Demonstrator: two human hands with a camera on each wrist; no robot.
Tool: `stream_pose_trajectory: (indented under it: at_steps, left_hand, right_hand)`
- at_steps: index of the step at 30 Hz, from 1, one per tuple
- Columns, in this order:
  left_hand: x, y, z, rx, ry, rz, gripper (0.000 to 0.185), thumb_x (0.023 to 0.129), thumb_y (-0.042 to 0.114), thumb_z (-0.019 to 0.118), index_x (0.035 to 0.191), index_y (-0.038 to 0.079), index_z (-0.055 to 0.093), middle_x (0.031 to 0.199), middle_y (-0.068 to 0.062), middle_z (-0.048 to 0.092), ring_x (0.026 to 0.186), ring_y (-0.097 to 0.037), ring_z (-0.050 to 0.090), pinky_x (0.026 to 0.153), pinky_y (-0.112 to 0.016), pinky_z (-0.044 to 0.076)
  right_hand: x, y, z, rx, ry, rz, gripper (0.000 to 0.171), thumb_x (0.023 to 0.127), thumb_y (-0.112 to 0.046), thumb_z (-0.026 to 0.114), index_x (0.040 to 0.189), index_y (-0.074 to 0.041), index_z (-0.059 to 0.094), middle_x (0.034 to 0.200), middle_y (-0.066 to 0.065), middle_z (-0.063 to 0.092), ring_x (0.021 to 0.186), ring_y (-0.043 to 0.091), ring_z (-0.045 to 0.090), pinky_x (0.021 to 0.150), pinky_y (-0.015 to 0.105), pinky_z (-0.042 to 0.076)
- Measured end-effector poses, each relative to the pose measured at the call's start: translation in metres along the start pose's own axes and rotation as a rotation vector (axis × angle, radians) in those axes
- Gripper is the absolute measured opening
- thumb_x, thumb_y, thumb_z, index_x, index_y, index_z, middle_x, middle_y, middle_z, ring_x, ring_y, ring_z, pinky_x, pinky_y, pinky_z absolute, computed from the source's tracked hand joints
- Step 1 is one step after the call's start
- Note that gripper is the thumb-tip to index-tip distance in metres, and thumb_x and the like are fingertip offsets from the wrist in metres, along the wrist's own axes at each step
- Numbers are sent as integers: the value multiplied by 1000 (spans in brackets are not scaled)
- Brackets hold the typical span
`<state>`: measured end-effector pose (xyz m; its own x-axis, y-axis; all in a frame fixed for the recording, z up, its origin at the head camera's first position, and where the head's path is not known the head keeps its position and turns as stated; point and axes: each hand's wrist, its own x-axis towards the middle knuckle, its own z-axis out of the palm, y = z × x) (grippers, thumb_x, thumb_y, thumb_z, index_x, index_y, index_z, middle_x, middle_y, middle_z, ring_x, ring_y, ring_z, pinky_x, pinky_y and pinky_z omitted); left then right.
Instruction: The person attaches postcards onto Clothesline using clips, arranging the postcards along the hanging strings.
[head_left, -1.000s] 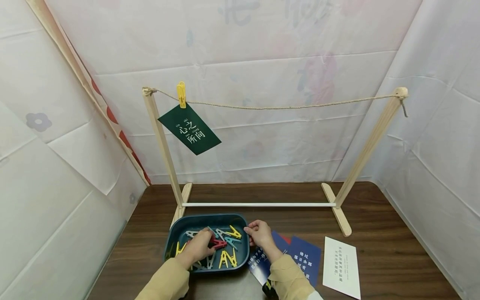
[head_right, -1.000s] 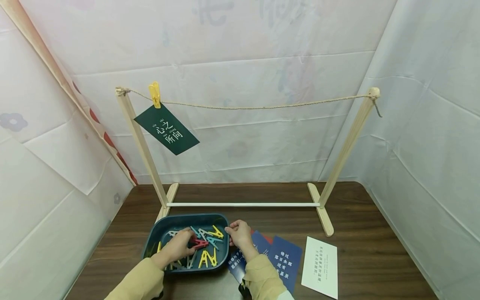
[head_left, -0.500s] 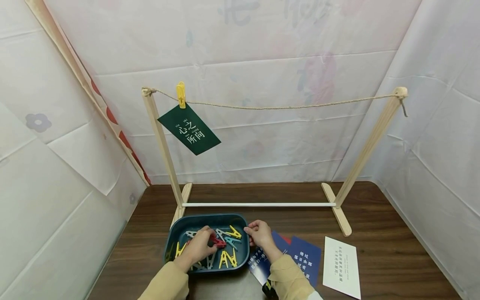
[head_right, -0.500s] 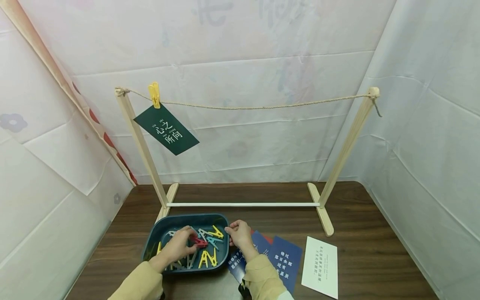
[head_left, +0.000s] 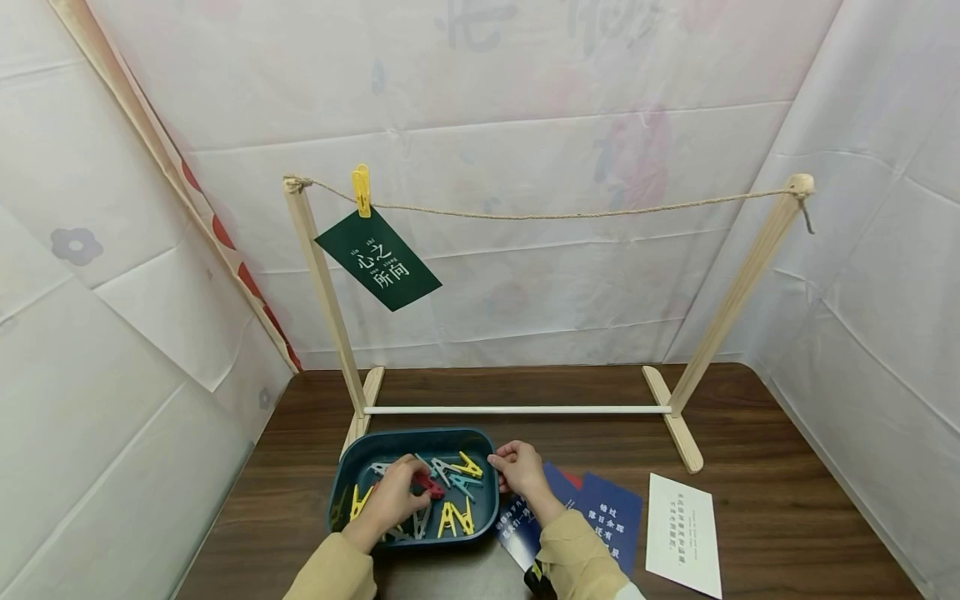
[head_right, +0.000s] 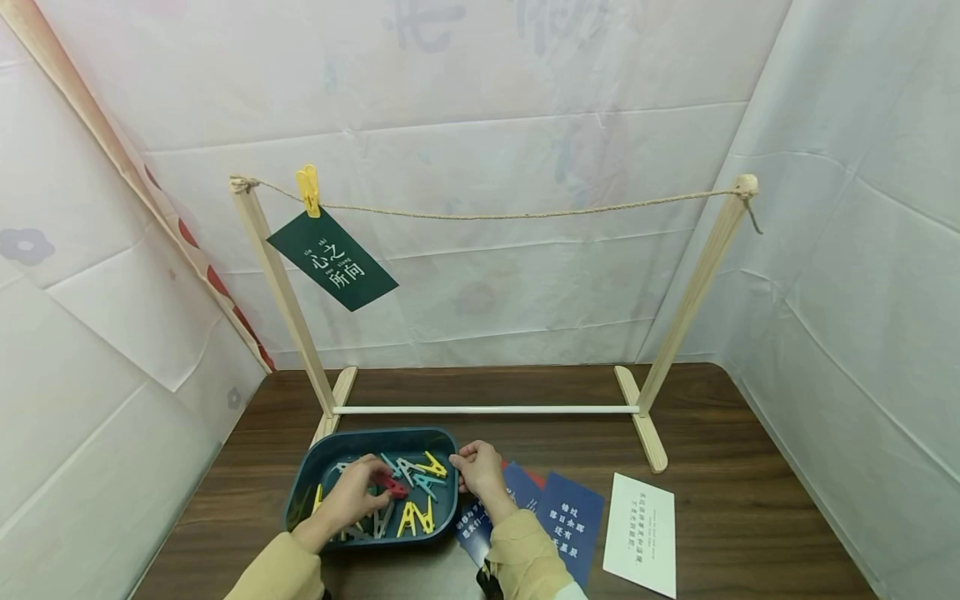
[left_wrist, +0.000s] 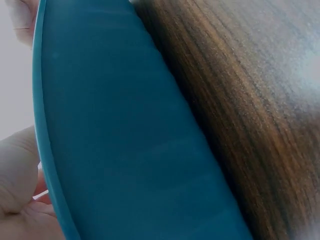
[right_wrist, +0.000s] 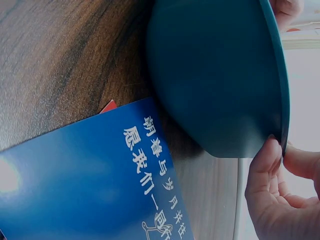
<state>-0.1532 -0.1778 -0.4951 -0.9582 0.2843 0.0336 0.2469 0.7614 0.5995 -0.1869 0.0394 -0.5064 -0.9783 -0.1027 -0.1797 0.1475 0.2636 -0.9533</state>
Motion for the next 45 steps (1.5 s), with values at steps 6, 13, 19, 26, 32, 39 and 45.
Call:
stream_pose_trajectory:
  at_steps: [6,13,19,26,32,39,45]
  left_hand:
    - [-1,0,0,-13,14,-17,26,70,4,70,94,-3,62,83,-4,53,72,-18,53,56,-25,45]
    - [-3,5,-2,-47,47,-16,24,71,4,70,92,-4,62,84,-5,54,74,-20,54,60,-29,47]
    - [-7,9,-3,-79,143,-6,22,71,2,71,90,-3,64,84,-6,55,74,-22,55,63,-36,49]
    - [-10,12,-2,-101,238,-3,21,70,2,72,89,-3,65,85,-8,57,73,-23,57,64,-40,49]
    - [-12,19,-2,-109,270,-34,22,71,5,72,90,-3,65,85,-9,58,73,-23,57,63,-40,49]
    - [-17,28,-4,-109,310,-43,22,71,5,73,90,-2,66,83,-7,58,75,-23,58,64,-37,50]
    - [-21,35,-7,-110,331,-61,21,71,7,74,89,1,67,82,-3,58,76,-21,58,64,-28,50]
  right_hand:
    - [0,0,0,-1,-2,-3,16,83,-10,62,88,4,56,61,4,52,42,8,48,44,30,49]
    - [0,0,0,-14,-2,-11,16,84,-11,62,87,4,56,61,4,52,42,8,48,44,30,49]
    - [-3,2,-2,-19,-11,-6,20,85,-16,60,88,3,56,59,4,53,43,9,50,46,32,50]
    - [-8,1,-8,-16,-22,-42,23,86,-17,60,89,5,55,60,7,55,43,11,52,48,36,51]
    - [-15,4,-20,-56,-9,-112,20,83,-13,62,86,6,55,60,8,57,46,18,56,46,37,50]
    - [-25,8,-40,-164,38,-170,17,80,-8,64,85,6,58,62,3,57,50,23,57,43,25,45]
    - [-29,15,-57,-252,91,-178,17,79,-10,65,86,5,59,63,0,52,50,12,51,45,24,43]
